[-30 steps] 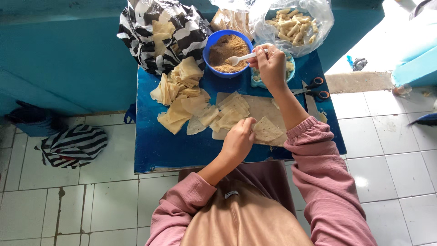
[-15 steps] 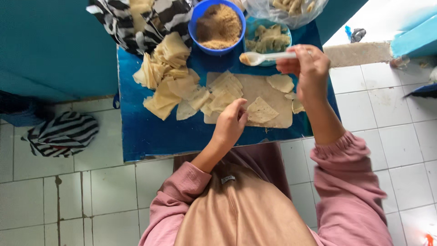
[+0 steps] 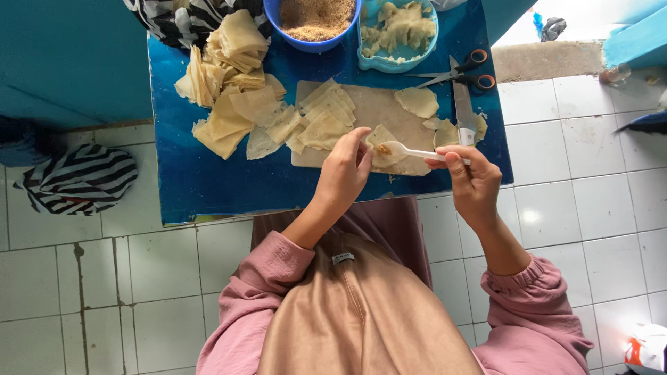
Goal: The person sits at a small blue table and folds thin square dough wrappers around a portion of filling, pressing the edges closed by hand. They place each finished wrapped piece into a plastic bag and occasionally scoop brown sugar filling from a blue bowl with a spoon.
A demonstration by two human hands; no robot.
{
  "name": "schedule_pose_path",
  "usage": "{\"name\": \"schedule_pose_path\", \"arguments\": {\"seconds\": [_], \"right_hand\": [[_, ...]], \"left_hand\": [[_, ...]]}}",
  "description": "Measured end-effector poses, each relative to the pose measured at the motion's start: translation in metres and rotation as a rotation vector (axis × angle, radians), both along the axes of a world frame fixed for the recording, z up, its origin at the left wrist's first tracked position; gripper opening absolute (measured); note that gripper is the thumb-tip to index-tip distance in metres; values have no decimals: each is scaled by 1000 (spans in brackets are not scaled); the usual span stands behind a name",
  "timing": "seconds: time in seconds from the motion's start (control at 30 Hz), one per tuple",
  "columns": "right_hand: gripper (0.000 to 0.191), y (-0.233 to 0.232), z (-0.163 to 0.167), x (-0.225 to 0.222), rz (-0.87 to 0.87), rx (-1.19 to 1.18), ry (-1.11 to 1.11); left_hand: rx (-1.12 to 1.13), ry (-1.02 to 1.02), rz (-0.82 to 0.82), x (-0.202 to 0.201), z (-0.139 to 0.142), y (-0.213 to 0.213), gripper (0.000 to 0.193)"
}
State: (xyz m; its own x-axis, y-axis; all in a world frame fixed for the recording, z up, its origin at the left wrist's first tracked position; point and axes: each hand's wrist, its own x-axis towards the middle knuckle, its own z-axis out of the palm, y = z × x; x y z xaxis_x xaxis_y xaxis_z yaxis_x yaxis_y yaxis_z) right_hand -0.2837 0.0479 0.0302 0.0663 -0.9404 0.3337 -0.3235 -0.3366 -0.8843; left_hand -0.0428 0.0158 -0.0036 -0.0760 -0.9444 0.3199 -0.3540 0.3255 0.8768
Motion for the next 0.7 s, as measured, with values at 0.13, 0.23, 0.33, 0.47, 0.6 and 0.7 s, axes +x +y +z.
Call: {"name": "schedule_pose_path", "arguments": {"seconds": [0.13,0.23,0.33,0.47,0.6,0.7], "right_hand": [[25,0,-1,3,29,-49,17],[25,-1,0,4,11,-58,39],[25,-1,2,5,8,-58,73],[25,1,4,5,16,-85,108],[26,1,5,4,25,-150,152],[26,2,5,3,0,-121,159]], "left_hand": [[2,37,-29,2,-3,2,45],[29,65,-27,4,-5,2,45],[10,64,-25,4,-6,3,45],[14,102,-38,4,-8,4,46],[1,114,-42,3,-8,5,46],[-2,125,-39,2,-9,8,47]]}}
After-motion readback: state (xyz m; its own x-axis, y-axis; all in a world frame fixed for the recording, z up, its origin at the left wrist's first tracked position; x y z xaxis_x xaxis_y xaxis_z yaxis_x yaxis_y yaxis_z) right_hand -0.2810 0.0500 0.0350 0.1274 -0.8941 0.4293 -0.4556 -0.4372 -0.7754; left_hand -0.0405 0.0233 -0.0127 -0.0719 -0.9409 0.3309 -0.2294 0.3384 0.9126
